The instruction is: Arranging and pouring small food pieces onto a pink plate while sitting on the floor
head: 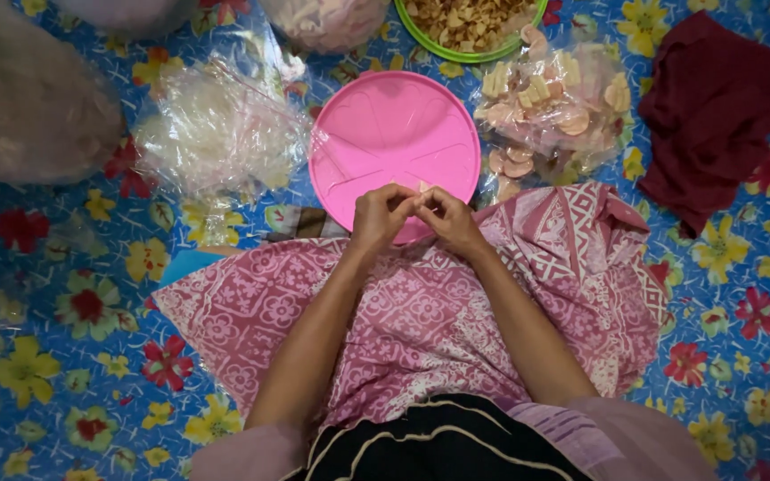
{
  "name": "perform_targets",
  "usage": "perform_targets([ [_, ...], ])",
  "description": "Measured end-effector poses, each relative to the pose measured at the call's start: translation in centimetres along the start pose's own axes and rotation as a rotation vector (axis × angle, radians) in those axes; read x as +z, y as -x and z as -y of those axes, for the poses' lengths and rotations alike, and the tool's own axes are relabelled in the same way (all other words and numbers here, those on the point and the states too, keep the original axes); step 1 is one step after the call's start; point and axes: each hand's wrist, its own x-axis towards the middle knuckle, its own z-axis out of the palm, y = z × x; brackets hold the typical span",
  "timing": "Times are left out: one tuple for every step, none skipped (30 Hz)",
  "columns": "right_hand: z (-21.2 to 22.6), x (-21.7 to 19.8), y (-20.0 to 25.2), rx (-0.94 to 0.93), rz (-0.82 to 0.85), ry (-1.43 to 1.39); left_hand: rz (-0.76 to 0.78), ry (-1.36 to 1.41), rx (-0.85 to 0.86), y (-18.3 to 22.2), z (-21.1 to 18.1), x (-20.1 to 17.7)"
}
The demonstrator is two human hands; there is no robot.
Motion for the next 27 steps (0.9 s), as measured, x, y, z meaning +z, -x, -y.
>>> perform_targets([
  [0.1,0.0,0.0,0.001,0.0,-0.001,0.0,-0.001,-0.001,0.0,-0.2,-0.1],
  [0.3,0.1,0.1,0.008,-0.004,-0.001,0.015,0.023,-0.027,0.0,-0.4,-0.2],
  [0.4,0.1,0.1,0.015,-0.008,-0.001,0.03,0.047,-0.053,0.0,-0.6,-0.3],
  [0.2,0.1,0.0,0.016,-0.007,-0.001,0.03,0.046,-0.055,0.0,-0.5,-0.3],
  [-0.1,0.1,0.0,0.018,-0.01,-0.015,0.042,0.071,-0.067,-0.1,-0.3,-0.3],
  [-0.4,0.1,-0.1,0.021,-0.013,-0.029,0.055,0.095,-0.081,-0.1,-0.2,-0.2],
  [0.0,0.1,0.0,0.023,-0.012,-0.03,0.054,0.095,-0.083,-0.1,-0.2,-0.2],
  [0.3,0.2,0.1,0.036,-0.013,-0.051,0.052,0.094,-0.086,-0.1,-0.2,-0.2],
  [0.7,0.2,0.2,0.049,-0.015,-0.073,0.049,0.092,-0.09,-0.1,-0.3,-0.2],
  [0.4,0.2,0.1,0.051,-0.015,-0.073,0.05,0.093,-0.091,-0.3,-0.1,-0.2],
  [0.1,0.1,0.0,0.063,-0.014,-0.077,0.043,0.047,-0.078,-0.5,0.1,-0.2],
  [-0.1,0.1,-0.1,0.075,-0.012,-0.081,0.036,0.002,-0.066,-0.5,0.3,-0.2],
  [0.4,0.3,0.2,0.077,-0.012,-0.082,0.037,0.002,-0.068,-0.6,0.7,-0.2],
  [0.9,0.5,0.3,0.085,-0.055,-0.103,-0.004,-0.063,-0.008,-0.7,1.1,-0.2],
  [1.4,0.7,0.4,0.092,-0.099,-0.125,-0.045,-0.129,0.052,-0.8,1.4,-0.1],
  [1.7,0.7,0.4,0.093,-0.098,-0.125,-0.045,-0.129,0.051,-1.1,2.6,0.2],
  [1.9,0.6,0.3,0.102,-0.158,-0.144,-0.087,-0.167,0.143,-1.4,3.8,0.5],
  [2.1,0.6,0.3,0.111,-0.219,-0.164,-0.128,-0.204,0.235,-1.8,4.9,0.8],
  [1.9,0.6,0.2,0.112,-0.218,-0.164,-0.128,-0.204,0.234,-1.1,2.7,0.1],
  [1.7,0.6,0.1,0.08,-0.242,-0.147,-0.158,-0.252,0.292,-0.5,0.4,-0.6],
  [1.6,0.6,0.0,0.048,-0.265,-0.13,-0.189,-0.3,0.35,0.2,-1.9,-1.2],
  [1.7,0.6,-0.1,0.048,-0.266,-0.13,-0.188,-0.3,0.35,0.2,-2.1,-1.4],
  [1.8,0.6,-0.1,-0.01,-0.269,-0.055,-0.165,-0.346,0.33,0.2,-2.4,-1.5],
  [1.9,0.6,-0.1,-0.068,-0.272,0.019,-0.14,-0.392,0.31,0.2,-2.7,-1.6],
  [1.8,0.7,-0.1,-0.068,-0.273,0.02,-0.139,-0.392,0.311,-0.3,-1.1,-1.3],
  [1.6,0.7,0.0,-0.139,-0.26,0.06,-0.091,-0.369,0.282,-0.7,0.5,-1.0],
  [1.5,0.7,0.0,-0.211,-0.246,0.099,-0.043,-0.346,0.253,-1.1,2.1,-0.8],
])
